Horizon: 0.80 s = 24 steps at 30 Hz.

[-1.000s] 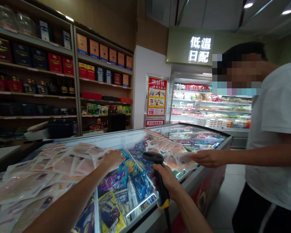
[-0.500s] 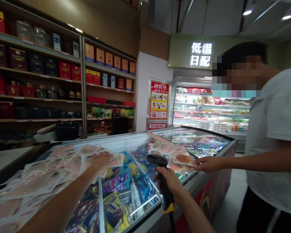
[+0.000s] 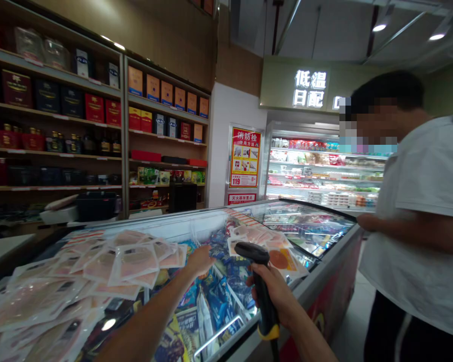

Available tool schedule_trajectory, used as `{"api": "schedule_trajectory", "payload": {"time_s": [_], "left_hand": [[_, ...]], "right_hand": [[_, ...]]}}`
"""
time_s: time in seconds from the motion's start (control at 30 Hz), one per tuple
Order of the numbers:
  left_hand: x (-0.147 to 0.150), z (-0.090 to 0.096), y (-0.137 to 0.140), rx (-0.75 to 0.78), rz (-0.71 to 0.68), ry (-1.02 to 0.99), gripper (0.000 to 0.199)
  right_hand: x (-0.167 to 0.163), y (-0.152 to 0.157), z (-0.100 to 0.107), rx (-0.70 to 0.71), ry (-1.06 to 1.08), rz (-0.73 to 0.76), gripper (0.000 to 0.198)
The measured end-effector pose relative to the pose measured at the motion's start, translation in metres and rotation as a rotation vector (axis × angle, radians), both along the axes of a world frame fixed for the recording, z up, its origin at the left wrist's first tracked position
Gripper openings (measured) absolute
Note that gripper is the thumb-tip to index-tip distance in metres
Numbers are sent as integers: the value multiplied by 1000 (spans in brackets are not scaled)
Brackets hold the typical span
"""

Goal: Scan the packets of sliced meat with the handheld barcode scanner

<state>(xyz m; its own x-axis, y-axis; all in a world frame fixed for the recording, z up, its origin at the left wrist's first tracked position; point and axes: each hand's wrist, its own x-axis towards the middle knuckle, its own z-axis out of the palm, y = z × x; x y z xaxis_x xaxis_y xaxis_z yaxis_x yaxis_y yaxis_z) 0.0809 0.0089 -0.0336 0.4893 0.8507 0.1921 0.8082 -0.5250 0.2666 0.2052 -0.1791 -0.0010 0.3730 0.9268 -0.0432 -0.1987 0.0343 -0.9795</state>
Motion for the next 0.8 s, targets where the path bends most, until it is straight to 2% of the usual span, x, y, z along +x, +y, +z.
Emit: {"api": "schedule_trajectory", "payload": {"time_s": [0.27,0.4,0.47,0.6,0.7,0.8], "left_hand": [[83,-5,12,-202,148,-256,49],[107,-5,11,-141,229,-254,58],[113,-4,13,-118,225,-230,64],[113,-4,25,-209,242,-167,75],[107,-5,37,-201,131,-160,80],[103,-9,43,-194,13,-196,75]], "right_hand": [[59,1,6,-9,55,-204,27],[69,3,2,-43,42,-224,29],[70,7,-1,-38,26,-207,29],[67,16,-4,-33,19,-163,29],[61,21,-1,-24,30,-134,30],[57,22,3,-14,56,-128,29]]}}
